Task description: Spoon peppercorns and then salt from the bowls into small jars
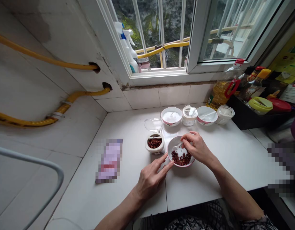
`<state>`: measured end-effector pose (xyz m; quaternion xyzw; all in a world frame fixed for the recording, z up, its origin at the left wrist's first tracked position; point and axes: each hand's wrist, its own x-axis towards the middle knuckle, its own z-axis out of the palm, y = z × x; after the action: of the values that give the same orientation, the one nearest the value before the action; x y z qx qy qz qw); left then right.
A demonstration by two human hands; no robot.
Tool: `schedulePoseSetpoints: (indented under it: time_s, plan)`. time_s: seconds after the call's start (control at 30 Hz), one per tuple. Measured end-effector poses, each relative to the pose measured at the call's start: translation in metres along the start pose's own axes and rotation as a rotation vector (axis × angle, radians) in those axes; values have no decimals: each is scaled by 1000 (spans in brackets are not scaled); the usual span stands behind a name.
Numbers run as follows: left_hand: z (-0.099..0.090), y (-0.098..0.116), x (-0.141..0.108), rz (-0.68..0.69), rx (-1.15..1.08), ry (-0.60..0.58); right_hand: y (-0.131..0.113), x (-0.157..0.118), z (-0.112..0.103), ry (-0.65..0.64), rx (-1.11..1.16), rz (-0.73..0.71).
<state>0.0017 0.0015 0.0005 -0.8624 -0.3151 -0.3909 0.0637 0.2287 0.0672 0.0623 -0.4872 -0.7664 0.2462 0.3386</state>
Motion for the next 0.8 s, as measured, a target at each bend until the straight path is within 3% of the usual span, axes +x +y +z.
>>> schedulePoseSetpoints:
  time_s: [0.27, 0.4, 0.57, 0.8]
  plan:
    - [-1, 0, -1, -4, 0, -4, 4, 0, -1, 50, -72, 46]
    - [0, 0, -1, -8, -1, -3, 2, -1, 6, 6, -85, 34]
    - [0, 0, -1, -12, -9, -6, -7, -2, 11, -52, 97, 98]
    - [-1, 0, -1, -10, -4, -13, -6, 0, 3, -79, 514, 367]
